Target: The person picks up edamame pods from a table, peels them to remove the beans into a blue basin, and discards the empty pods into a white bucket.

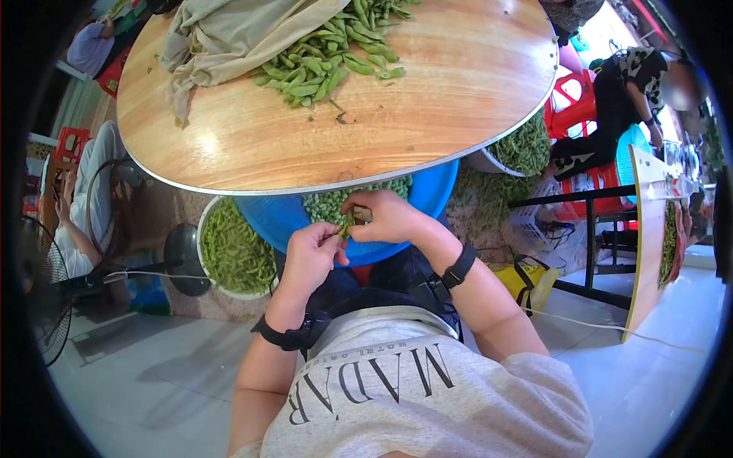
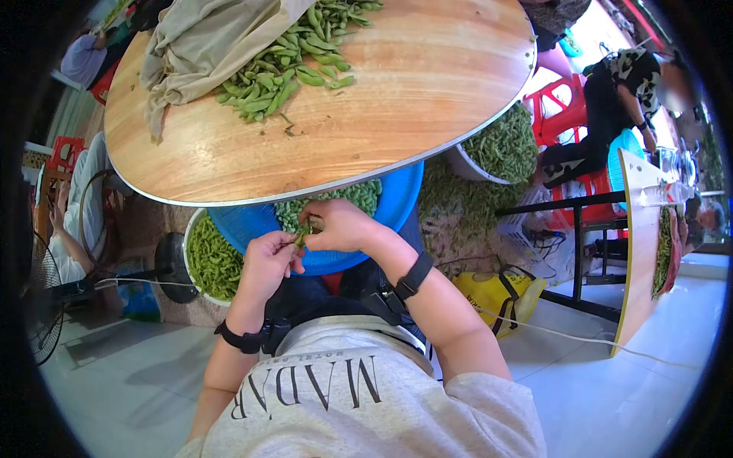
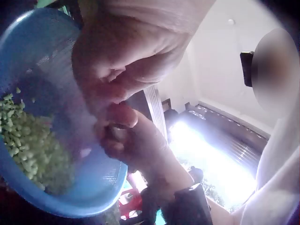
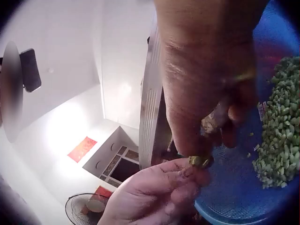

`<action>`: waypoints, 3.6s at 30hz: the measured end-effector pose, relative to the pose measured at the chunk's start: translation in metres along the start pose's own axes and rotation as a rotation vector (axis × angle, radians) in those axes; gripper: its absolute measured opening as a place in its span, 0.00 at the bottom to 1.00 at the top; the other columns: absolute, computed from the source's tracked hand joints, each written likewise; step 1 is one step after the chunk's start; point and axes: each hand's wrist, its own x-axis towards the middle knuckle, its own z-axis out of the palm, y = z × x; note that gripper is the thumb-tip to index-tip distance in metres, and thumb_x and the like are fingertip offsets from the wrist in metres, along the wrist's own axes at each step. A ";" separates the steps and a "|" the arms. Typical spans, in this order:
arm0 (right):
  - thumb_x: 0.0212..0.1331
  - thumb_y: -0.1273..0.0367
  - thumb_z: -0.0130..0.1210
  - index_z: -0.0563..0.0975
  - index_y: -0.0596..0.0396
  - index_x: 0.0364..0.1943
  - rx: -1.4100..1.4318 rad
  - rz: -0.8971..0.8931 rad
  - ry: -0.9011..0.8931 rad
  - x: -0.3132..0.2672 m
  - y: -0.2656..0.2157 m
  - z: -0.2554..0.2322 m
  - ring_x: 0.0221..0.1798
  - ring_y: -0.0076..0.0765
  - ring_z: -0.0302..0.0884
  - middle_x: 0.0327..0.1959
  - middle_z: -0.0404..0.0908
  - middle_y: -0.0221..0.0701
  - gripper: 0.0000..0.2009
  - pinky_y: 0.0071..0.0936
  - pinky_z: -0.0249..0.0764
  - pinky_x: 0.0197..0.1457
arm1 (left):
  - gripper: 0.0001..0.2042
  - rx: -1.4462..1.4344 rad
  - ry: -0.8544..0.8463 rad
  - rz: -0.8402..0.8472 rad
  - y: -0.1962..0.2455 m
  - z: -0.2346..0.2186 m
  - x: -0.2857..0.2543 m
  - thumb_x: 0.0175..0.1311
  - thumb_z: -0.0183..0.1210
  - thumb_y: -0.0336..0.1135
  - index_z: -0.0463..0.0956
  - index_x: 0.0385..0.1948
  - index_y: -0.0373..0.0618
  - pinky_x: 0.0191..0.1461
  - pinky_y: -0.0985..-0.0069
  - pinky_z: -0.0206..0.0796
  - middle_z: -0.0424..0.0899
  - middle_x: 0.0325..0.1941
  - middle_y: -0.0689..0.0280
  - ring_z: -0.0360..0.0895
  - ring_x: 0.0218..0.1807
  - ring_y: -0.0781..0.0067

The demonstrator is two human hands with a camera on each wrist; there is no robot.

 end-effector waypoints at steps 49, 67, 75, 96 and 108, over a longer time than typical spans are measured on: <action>0.41 0.68 0.53 0.76 0.56 0.24 -0.530 -0.421 0.361 0.134 -0.113 -0.087 0.27 0.45 0.73 0.24 0.75 0.37 0.07 0.35 0.70 0.31 | 0.13 0.060 0.321 -0.073 0.047 -0.119 -0.043 0.52 0.56 0.29 0.72 0.40 0.34 0.24 0.82 0.64 0.79 0.32 0.56 0.77 0.25 0.72; 0.55 0.69 0.52 0.76 0.60 0.33 0.730 0.004 0.415 0.008 -0.098 -0.051 0.19 0.13 0.64 0.19 0.72 0.22 0.08 0.12 0.60 0.22 | 0.12 -0.858 0.048 0.317 0.110 0.002 0.018 0.60 0.51 0.32 0.71 0.43 0.37 0.18 0.87 0.57 0.77 0.30 0.67 0.70 0.18 0.81; 0.61 0.61 0.43 0.75 0.59 0.30 0.444 0.040 0.162 -0.002 -0.105 -0.063 0.18 0.15 0.62 0.16 0.69 0.24 0.16 0.15 0.59 0.21 | 0.10 -0.237 0.253 0.548 0.089 0.002 -0.003 0.58 0.50 0.24 0.72 0.42 0.37 0.20 0.87 0.59 0.74 0.26 0.66 0.71 0.20 0.82; 0.61 0.63 0.44 0.71 0.58 0.25 0.485 0.031 0.051 -0.001 -0.106 -0.030 0.18 0.16 0.61 0.15 0.67 0.23 0.14 0.16 0.59 0.20 | 0.08 0.362 0.479 0.752 0.080 -0.009 -0.024 0.43 0.62 0.22 0.75 0.27 0.35 0.22 0.77 0.62 0.74 0.19 0.59 0.71 0.19 0.68; 0.59 0.69 0.46 0.69 0.60 0.26 0.304 -0.093 0.227 -0.005 -0.089 -0.013 0.19 0.21 0.64 0.14 0.68 0.28 0.09 0.20 0.61 0.22 | 0.07 -0.669 0.182 0.243 0.063 0.004 -0.017 0.59 0.51 0.29 0.74 0.27 0.35 0.13 0.87 0.50 0.73 0.17 0.67 0.61 0.11 0.84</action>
